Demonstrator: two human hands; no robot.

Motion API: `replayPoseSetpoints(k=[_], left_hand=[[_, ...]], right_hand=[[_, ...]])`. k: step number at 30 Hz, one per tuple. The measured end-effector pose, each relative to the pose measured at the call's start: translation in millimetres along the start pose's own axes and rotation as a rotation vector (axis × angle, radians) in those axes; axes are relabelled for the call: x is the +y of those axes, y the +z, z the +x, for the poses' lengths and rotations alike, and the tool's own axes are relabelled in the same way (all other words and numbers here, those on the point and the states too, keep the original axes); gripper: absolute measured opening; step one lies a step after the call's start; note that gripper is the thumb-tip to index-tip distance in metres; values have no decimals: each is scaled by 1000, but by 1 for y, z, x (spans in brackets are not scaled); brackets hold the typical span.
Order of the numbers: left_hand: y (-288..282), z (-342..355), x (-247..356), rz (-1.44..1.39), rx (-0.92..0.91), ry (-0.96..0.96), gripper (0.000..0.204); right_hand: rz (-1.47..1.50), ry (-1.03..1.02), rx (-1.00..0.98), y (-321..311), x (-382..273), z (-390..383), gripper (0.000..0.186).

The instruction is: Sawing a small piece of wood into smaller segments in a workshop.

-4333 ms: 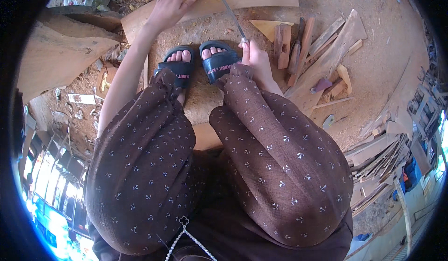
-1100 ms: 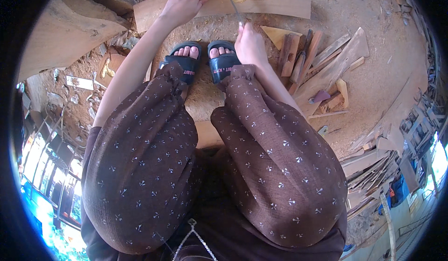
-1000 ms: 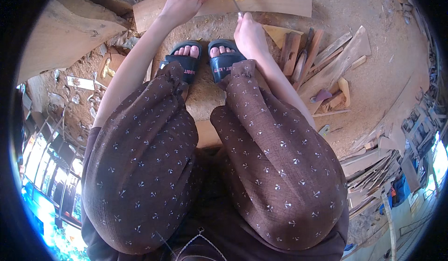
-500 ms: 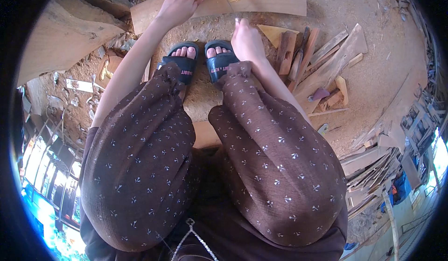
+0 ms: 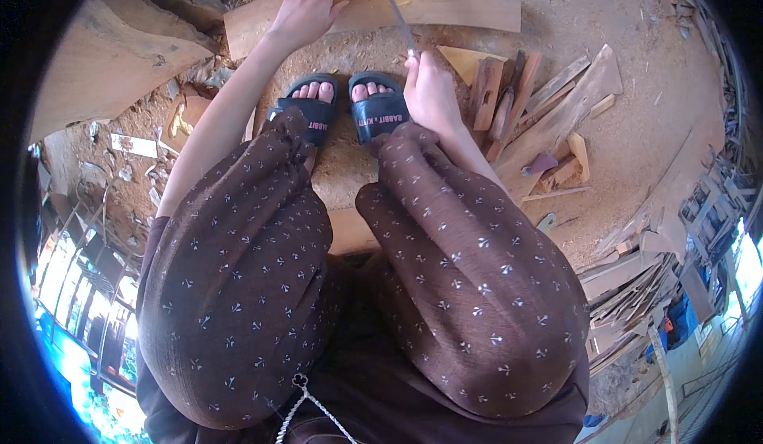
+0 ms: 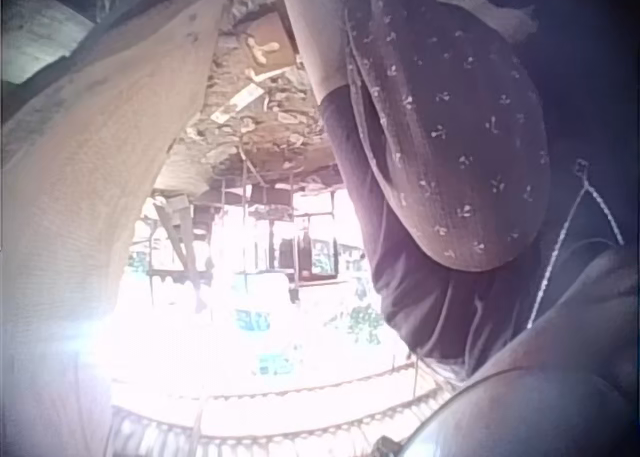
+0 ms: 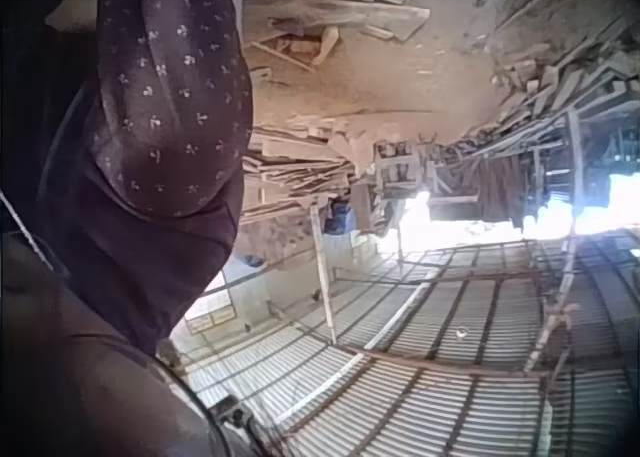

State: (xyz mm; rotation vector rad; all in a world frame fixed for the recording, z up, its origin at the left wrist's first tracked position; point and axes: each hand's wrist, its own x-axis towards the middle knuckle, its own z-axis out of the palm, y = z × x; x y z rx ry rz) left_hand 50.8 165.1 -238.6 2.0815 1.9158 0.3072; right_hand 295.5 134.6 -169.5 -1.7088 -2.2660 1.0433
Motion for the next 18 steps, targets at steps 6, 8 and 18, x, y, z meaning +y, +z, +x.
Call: replayPoseSetpoints(k=[6,8,18], left_hand=[[5,2,-6,99,-28,35,49],[4,4,-7,44,-65,17,52],[2,12,-31,-195,-19,154,48]], right_hand=[[82,4,91,-28,-11,10,17],[64,-12,118,-25,-4,7,17],[44,91,-14,1,22,-8,20]])
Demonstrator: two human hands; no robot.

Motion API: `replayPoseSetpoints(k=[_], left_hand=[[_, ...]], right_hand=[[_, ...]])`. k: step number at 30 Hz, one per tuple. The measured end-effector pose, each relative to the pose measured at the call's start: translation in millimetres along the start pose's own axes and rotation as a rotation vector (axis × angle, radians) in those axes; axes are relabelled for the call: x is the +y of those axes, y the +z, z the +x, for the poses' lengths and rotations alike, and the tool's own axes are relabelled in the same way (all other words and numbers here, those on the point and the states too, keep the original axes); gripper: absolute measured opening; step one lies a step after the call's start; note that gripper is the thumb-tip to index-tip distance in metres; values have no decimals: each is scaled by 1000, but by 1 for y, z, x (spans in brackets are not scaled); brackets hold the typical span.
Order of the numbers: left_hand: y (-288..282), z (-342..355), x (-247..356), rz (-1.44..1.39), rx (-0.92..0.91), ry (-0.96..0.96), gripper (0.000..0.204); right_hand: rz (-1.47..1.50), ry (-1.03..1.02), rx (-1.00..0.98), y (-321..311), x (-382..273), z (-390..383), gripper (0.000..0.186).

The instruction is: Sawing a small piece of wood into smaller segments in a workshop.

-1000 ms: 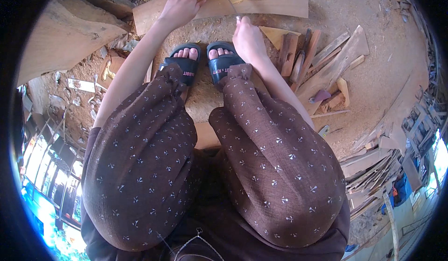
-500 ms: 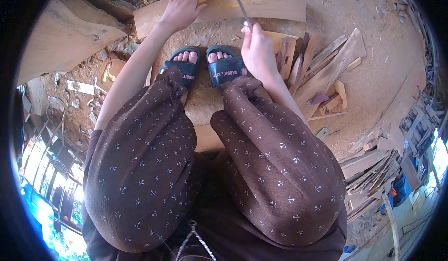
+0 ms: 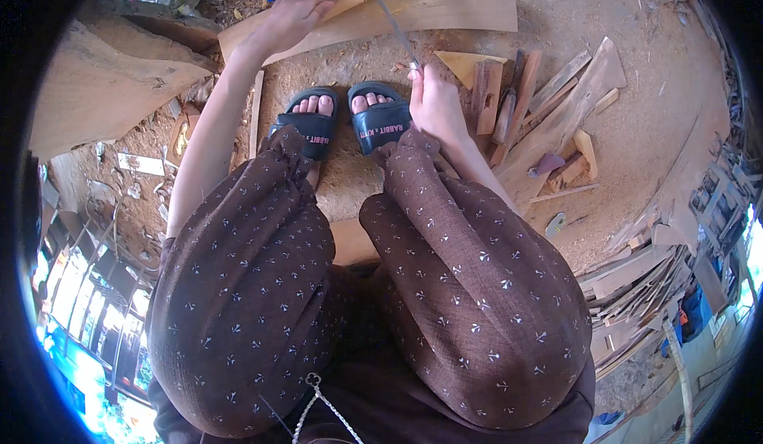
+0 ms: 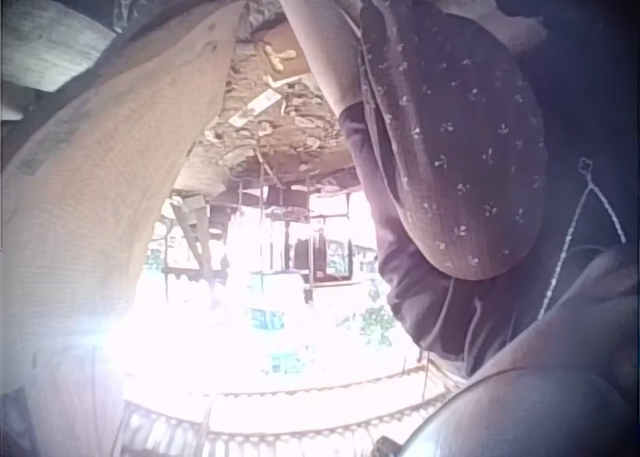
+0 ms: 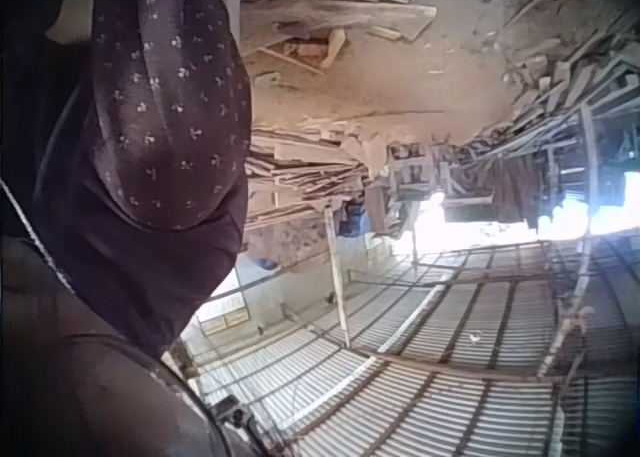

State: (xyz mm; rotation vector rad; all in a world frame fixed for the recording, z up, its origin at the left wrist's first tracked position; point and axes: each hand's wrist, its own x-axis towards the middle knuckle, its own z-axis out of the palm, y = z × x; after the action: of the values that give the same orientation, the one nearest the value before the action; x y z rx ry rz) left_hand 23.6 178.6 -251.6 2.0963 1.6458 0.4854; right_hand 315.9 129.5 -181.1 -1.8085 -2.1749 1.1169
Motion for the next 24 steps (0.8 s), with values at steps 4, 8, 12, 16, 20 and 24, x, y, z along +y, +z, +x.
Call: replayPoseSetpoints(k=[4,8,12,16,20,24], left_hand=[[-2,-5,3,-89,80,-45,48],[1,-11,22,94,122,-61,50],[2,-8,26,176,5,-133,51],[3,-5,21,206,-4,-80,49],[5,-5,18,271,-42,-68,44],[6,-6,17,265,-12,-51,41]], right_hand=[[1,-90,65,7,0,6,22],[-30,-59,36,12,0,10,22],[-101,-71,1,16,-5,14,23],[-114,-46,-2,17,-13,15,23],[-125,-61,-11,16,-16,17,23],[-157,-33,-24,16,-18,18,24]])
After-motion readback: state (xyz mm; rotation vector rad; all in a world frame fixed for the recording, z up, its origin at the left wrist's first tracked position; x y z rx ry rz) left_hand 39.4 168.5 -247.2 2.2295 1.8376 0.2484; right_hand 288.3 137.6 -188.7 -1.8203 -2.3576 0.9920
